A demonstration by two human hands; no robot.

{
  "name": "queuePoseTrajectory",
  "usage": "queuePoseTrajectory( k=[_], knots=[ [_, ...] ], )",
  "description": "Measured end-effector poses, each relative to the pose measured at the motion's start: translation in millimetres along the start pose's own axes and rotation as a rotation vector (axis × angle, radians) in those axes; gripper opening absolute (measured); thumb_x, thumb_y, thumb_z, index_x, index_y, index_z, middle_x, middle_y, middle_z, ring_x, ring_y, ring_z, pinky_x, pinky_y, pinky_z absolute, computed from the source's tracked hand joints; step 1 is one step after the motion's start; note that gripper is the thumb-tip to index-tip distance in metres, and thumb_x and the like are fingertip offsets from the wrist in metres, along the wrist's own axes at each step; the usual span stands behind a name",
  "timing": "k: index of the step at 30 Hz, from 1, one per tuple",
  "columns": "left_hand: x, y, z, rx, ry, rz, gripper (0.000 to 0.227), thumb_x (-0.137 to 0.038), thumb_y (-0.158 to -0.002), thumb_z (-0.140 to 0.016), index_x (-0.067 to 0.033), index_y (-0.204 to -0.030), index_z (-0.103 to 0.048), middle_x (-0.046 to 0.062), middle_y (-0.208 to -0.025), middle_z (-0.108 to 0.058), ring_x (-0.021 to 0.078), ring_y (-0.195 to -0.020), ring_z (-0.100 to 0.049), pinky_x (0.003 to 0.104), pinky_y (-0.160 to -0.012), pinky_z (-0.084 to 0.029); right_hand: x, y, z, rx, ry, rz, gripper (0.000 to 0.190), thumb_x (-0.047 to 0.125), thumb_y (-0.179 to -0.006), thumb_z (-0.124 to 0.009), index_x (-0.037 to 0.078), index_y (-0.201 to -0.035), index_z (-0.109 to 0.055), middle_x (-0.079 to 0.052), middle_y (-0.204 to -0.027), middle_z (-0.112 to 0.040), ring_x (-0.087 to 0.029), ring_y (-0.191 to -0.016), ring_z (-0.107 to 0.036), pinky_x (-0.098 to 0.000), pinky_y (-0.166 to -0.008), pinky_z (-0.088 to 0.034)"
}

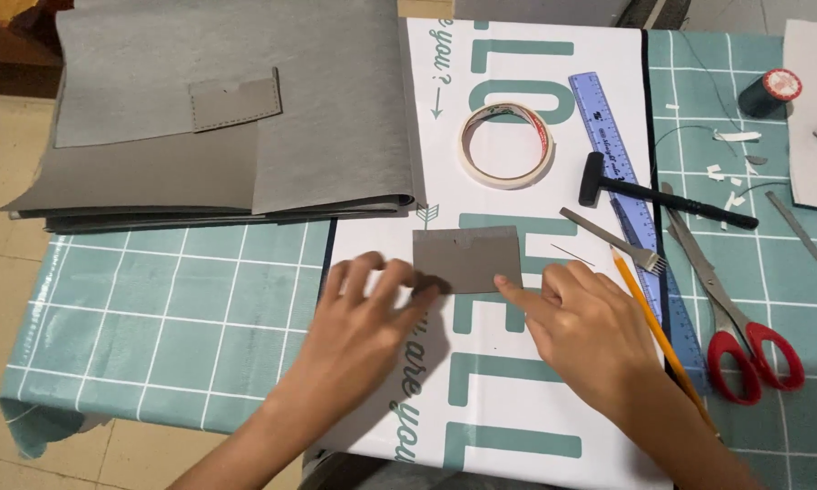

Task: Punching stitching holes into a leather piece using a pronged punch tool and a hammer.

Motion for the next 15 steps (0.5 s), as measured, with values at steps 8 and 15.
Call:
queuePoseTrajectory(
  k=[8,15],
  knots=[
    [-19,-9,0,-0.055,0.041,-0.002,0.072,0.013,-0.067,-0.059,-0.0138,-0.133,-0.066,0.008,-0.116,-0.057,0.0340,-0.103,-0.054,0.046,-0.087,-0.046,7,-1,-2,0.062,0.074,0.060,0.055,0.002,-0.081,-0.072,0.024,-0.132,-0.071,-0.004,-0.079,-0.058,-0.024,-0.076,-0.055,-0.0404,-0.062,-0.050],
    [-13,-2,-11,-0.024,0.048,0.060,0.041,0.004,-0.084,-0.067,-0.0170,-0.119,-0.074,0.006,-0.113,-0.051,0.0299,-0.101,-0.047,0.042,-0.077,-0.046,1,3,0,0.041,0.042,0.033,0.060,0.000,-0.080,-0.069,0.030,-0.133,-0.071,-0.003,-0.079,-0.058,-0.025,-0.077,-0.056,-0.0410,-0.069,-0.051]
  ],
)
Point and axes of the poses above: each hand's wrist, its own y-axis away from the middle knuckle, its own z-axis out of the back of the hand, x = y × z, the point moved 8 cm from there along -y, towards the middle knuckle
